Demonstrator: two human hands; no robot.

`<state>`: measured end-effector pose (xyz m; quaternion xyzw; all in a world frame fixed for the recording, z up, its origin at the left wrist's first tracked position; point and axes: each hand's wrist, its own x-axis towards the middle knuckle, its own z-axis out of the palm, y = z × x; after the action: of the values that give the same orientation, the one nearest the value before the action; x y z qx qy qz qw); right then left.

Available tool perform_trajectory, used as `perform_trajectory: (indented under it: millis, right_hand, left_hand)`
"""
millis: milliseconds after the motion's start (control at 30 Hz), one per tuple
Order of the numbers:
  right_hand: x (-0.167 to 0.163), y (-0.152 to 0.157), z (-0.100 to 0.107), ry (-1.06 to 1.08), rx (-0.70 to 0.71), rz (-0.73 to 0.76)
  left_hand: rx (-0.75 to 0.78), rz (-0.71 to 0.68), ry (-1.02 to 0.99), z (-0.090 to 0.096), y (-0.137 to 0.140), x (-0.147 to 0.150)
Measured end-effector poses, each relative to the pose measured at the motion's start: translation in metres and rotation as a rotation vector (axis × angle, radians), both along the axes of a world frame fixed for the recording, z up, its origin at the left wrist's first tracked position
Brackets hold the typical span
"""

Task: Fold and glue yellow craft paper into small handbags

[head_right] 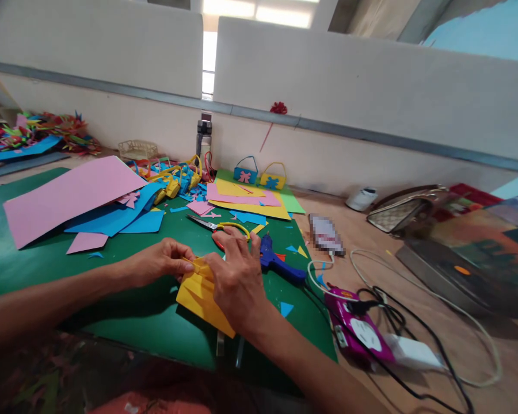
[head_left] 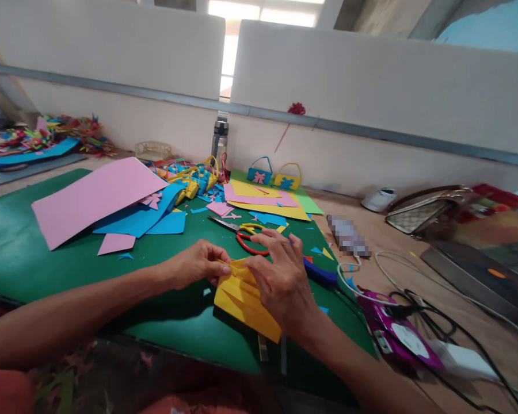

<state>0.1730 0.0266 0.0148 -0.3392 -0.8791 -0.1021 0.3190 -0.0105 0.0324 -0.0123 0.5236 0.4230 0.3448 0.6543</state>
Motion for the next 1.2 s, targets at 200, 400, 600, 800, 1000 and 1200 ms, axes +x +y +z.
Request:
perform_trajectory:
  millis: [200, 400, 600, 800, 1000, 1200]
  right_hand:
    - [-0.001, -0.006, -0.003, -0.127, -0.062, 0.000]
    - [-0.001, -0.005, -0.004, -0.139, -0.075, 0.017]
    - [-0.001, -0.005, -0.006, -0.125, -0.075, 0.010]
    - [-0.003, -0.009, -0.007, -0.179, -0.070, 0.014]
    - [0.012, -0.005, 0.002, -0.118, -0.034, -0.003]
    - [0.072, 0.013, 0.005, -0.487, 0.023, -0.487]
  left_hand:
    - [0.036, 0.033, 0.019, -0.001, -0.003, 0.004]
    - [0.155, 0.065, 0.135, 0.002, -0.007, 0.007]
    - [0.246, 0.045, 0.184, -0.001, -0.008, 0.007]
    - [0.213, 0.027, 0.156, -0.007, -0.007, 0.006]
    - [0.180, 0.093, 0.129, -0.005, -0.002, 0.002]
    - [0.240, 0.158, 0.122, 0.003, 0.002, -0.001]
